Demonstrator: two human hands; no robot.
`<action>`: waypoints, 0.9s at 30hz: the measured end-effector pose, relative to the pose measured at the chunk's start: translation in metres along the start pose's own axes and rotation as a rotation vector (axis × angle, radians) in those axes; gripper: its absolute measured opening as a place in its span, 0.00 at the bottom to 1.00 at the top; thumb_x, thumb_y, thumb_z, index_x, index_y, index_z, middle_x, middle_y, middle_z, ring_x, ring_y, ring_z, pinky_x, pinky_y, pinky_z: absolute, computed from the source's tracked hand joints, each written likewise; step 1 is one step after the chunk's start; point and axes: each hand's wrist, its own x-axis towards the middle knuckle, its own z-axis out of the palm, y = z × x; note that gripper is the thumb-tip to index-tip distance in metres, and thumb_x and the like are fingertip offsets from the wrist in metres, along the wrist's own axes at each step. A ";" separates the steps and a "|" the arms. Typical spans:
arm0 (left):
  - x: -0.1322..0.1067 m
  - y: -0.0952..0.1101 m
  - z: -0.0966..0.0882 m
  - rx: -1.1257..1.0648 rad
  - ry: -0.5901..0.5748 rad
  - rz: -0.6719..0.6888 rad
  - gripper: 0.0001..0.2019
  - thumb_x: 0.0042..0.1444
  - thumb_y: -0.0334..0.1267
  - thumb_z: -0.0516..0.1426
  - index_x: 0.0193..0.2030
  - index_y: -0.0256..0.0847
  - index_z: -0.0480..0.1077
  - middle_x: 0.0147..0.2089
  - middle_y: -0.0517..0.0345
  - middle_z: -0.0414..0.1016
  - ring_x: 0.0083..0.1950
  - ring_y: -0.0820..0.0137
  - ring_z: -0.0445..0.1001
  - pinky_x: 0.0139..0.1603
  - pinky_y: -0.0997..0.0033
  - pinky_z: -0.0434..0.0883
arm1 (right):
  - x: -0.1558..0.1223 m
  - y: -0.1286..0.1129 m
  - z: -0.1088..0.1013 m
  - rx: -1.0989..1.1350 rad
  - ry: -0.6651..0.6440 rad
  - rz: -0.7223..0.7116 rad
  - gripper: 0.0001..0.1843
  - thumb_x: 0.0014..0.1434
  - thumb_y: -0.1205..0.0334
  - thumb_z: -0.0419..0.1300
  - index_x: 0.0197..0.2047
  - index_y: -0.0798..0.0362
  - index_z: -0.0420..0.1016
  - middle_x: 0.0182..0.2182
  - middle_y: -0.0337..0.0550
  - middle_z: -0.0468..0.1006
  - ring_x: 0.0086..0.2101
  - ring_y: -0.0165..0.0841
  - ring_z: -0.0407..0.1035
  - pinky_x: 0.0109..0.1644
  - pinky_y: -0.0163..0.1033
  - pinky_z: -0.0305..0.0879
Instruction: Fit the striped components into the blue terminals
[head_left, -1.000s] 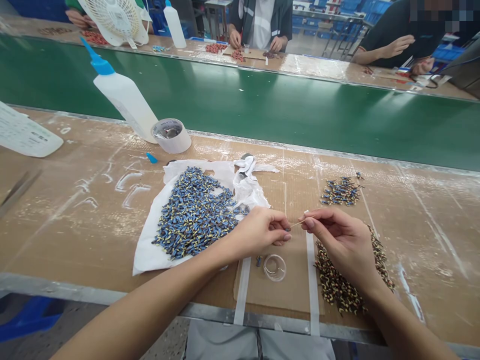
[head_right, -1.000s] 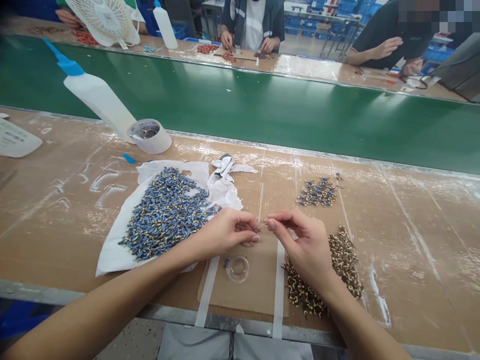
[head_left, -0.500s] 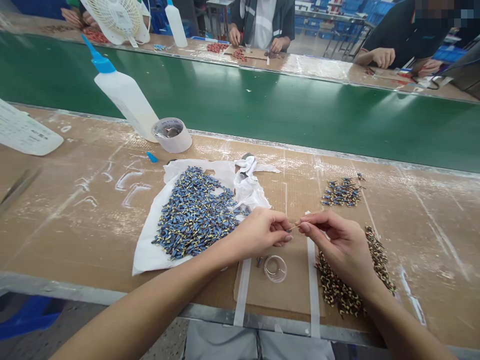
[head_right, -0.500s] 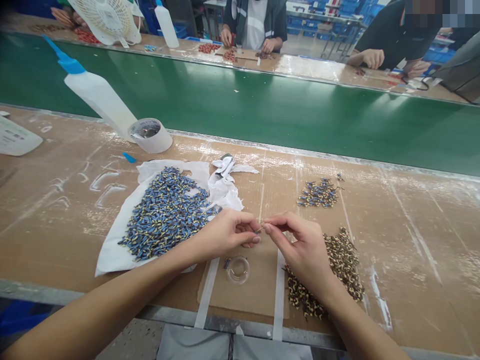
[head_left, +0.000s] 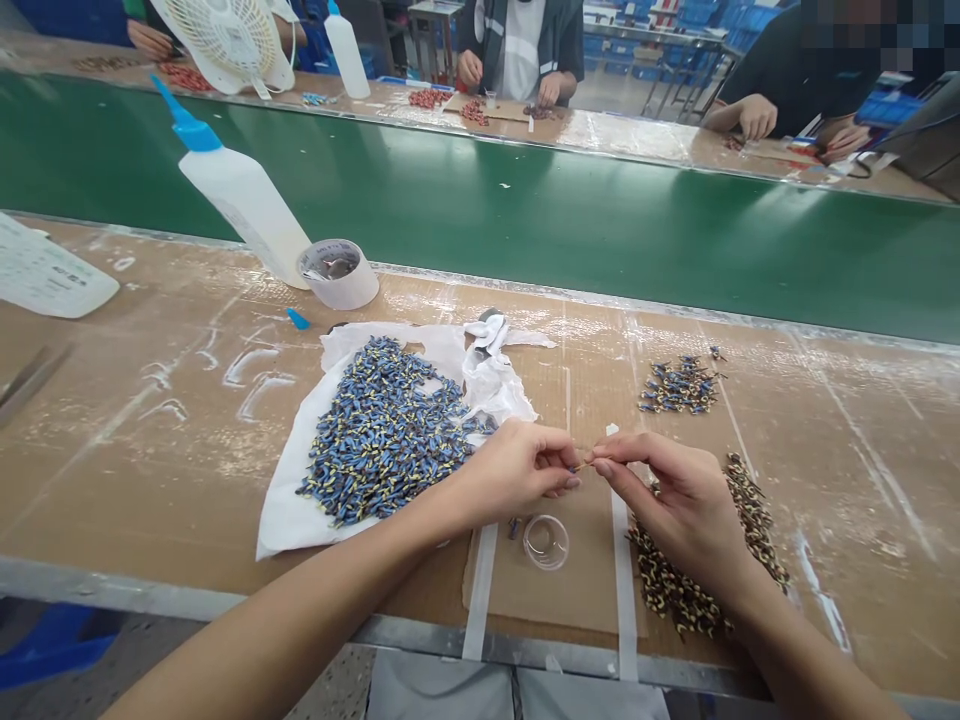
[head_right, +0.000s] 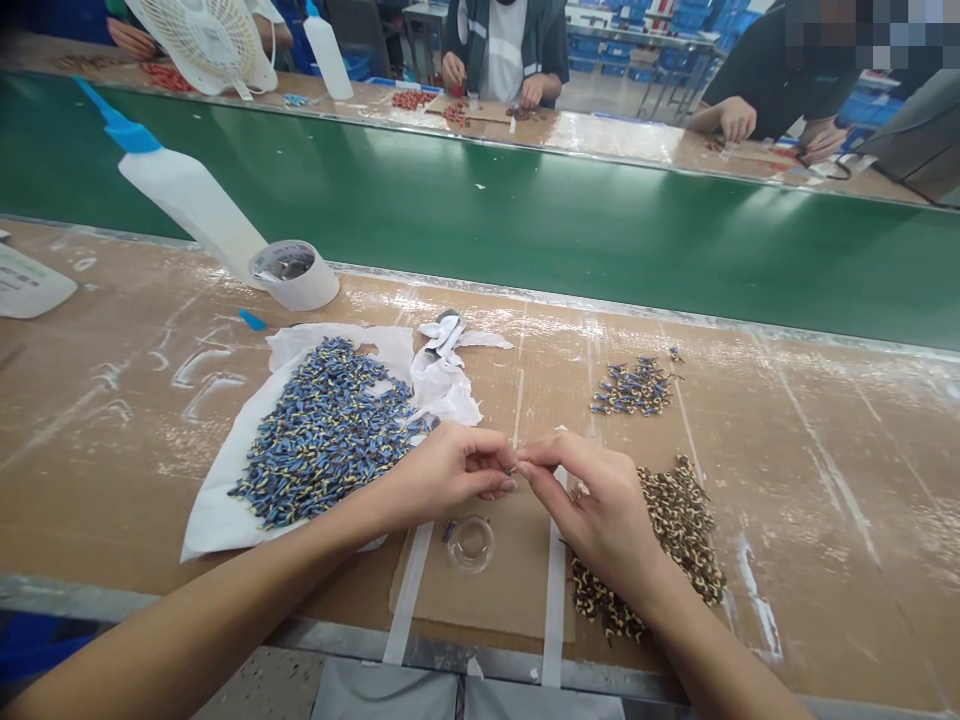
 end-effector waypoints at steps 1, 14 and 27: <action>0.000 0.000 0.000 0.001 0.001 0.005 0.03 0.55 0.30 0.57 0.33 0.36 0.72 0.28 0.59 0.74 0.32 0.74 0.72 0.34 0.76 0.65 | 0.000 0.000 0.000 0.002 -0.003 -0.003 0.04 0.61 0.67 0.60 0.39 0.48 0.73 0.34 0.40 0.81 0.36 0.35 0.76 0.40 0.39 0.70; -0.001 0.000 0.001 0.056 0.014 0.024 0.02 0.55 0.31 0.58 0.31 0.35 0.71 0.26 0.63 0.70 0.29 0.76 0.66 0.32 0.77 0.61 | 0.000 -0.001 0.000 0.012 -0.006 -0.047 0.06 0.60 0.70 0.60 0.39 0.49 0.73 0.34 0.40 0.81 0.35 0.33 0.75 0.40 0.37 0.69; -0.001 0.000 -0.001 0.049 -0.005 0.009 0.04 0.54 0.28 0.56 0.34 0.35 0.72 0.28 0.60 0.73 0.30 0.75 0.69 0.32 0.77 0.63 | -0.002 -0.007 -0.009 0.398 -0.265 0.032 0.06 0.61 0.69 0.60 0.39 0.48 0.75 0.38 0.41 0.76 0.40 0.31 0.71 0.45 0.38 0.67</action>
